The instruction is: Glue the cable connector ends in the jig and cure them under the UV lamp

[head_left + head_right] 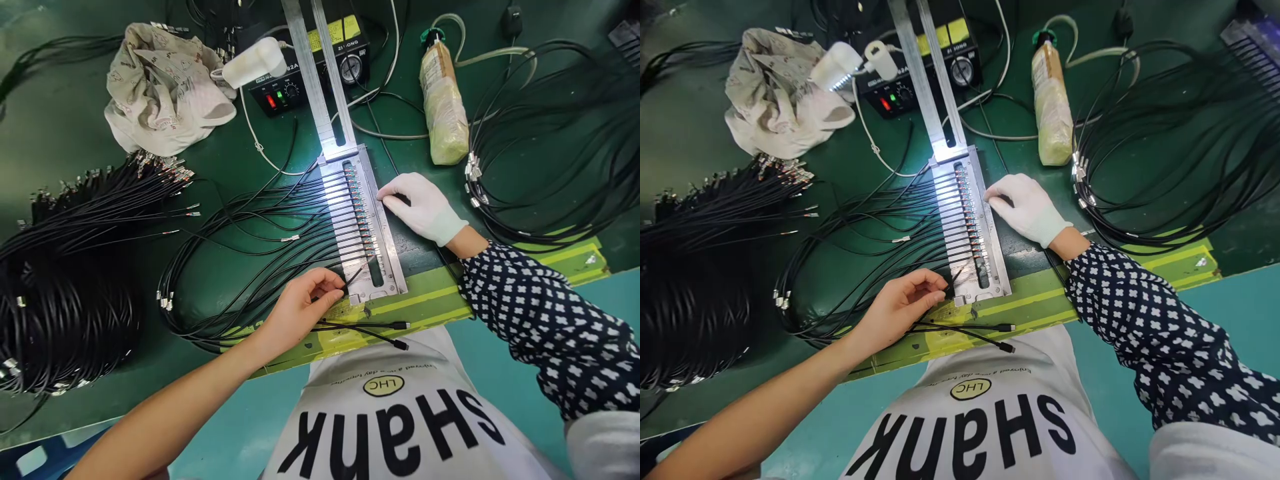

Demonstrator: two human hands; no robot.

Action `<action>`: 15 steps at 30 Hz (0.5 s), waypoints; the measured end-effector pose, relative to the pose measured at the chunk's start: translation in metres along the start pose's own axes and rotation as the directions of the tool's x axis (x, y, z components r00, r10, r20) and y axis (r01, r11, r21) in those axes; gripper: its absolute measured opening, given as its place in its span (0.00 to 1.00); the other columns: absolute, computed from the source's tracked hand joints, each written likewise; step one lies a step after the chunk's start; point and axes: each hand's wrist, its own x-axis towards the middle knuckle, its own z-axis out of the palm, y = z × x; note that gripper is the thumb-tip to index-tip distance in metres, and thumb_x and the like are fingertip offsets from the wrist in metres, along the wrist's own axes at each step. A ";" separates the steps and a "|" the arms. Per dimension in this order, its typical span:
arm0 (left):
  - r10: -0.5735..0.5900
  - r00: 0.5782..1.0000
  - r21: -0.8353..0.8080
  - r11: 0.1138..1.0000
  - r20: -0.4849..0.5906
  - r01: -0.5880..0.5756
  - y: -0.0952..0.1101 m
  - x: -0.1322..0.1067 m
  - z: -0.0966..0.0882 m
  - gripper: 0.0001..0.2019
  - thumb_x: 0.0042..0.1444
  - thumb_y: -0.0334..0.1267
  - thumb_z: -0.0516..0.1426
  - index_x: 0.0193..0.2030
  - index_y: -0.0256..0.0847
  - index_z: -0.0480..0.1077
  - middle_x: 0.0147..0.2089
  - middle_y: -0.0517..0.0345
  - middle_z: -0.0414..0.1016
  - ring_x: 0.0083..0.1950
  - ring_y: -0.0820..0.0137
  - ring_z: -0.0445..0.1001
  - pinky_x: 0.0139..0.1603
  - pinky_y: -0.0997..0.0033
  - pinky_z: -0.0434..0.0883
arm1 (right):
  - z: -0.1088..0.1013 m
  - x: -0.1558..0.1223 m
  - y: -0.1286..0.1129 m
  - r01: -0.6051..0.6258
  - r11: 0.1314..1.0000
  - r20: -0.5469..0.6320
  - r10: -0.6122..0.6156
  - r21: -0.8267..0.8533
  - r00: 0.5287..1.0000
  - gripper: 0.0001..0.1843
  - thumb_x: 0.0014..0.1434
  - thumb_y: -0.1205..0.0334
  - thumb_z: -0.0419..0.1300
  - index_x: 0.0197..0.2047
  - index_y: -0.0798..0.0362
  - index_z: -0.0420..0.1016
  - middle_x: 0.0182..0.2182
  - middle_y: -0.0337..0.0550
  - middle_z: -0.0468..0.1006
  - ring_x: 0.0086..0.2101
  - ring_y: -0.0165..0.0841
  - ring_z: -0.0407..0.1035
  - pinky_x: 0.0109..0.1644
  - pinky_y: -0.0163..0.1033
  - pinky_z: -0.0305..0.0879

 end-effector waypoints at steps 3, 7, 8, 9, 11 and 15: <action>0.106 0.991 0.141 0.986 -0.082 -0.094 0.003 0.003 -0.001 0.05 0.69 0.39 0.55 0.46 0.41 0.70 0.37 0.59 0.75 0.37 0.71 0.74 0.39 0.71 0.72 | 0.000 0.000 0.000 -0.001 1.000 0.003 0.001 -0.002 1.000 0.11 0.66 0.62 0.57 0.44 0.50 0.81 0.43 0.42 0.83 0.45 0.42 0.74 0.55 0.49 0.66; 0.484 0.872 0.554 0.747 -0.072 -0.369 -0.007 0.012 0.001 0.11 0.69 0.30 0.51 0.53 0.42 0.70 0.48 0.53 0.74 0.48 0.69 0.74 0.51 0.68 0.73 | -0.001 0.000 -0.001 -0.002 1.000 0.004 0.002 0.001 1.000 0.11 0.67 0.61 0.57 0.45 0.50 0.81 0.43 0.42 0.83 0.45 0.42 0.73 0.55 0.50 0.66; 0.535 0.844 0.606 0.683 -0.035 -0.407 -0.010 0.015 0.002 0.13 0.69 0.28 0.50 0.55 0.41 0.70 0.49 0.52 0.74 0.49 0.69 0.74 0.51 0.68 0.74 | -0.001 0.000 -0.001 -0.003 1.000 0.003 0.003 0.002 1.000 0.11 0.67 0.61 0.56 0.45 0.50 0.81 0.43 0.42 0.83 0.45 0.42 0.73 0.55 0.50 0.66; 0.567 0.824 0.651 0.627 -0.006 -0.428 -0.013 0.017 0.002 0.15 0.69 0.26 0.49 0.57 0.41 0.69 0.48 0.51 0.73 0.48 0.69 0.74 0.50 0.69 0.74 | -0.001 0.001 -0.001 -0.004 1.000 0.004 0.004 0.003 1.000 0.11 0.67 0.61 0.56 0.45 0.50 0.81 0.43 0.42 0.83 0.45 0.42 0.73 0.55 0.50 0.66; 0.600 0.800 0.729 0.534 0.031 -0.429 -0.017 0.021 0.002 0.17 0.67 0.24 0.48 0.58 0.40 0.69 0.48 0.50 0.73 0.47 0.68 0.74 0.47 0.69 0.75 | -0.001 0.001 0.000 -0.008 1.000 0.008 0.008 0.005 1.000 0.12 0.67 0.61 0.56 0.45 0.49 0.81 0.43 0.42 0.83 0.45 0.42 0.73 0.55 0.50 0.66; 0.628 0.776 0.812 0.417 0.067 -0.408 -0.019 0.023 -0.001 0.16 0.66 0.23 0.49 0.56 0.37 0.69 0.47 0.48 0.74 0.45 0.67 0.74 0.45 0.69 0.76 | -0.002 0.001 0.000 -0.019 1.000 0.016 0.019 0.010 1.000 0.12 0.67 0.61 0.56 0.45 0.49 0.81 0.44 0.42 0.83 0.46 0.42 0.73 0.55 0.50 0.66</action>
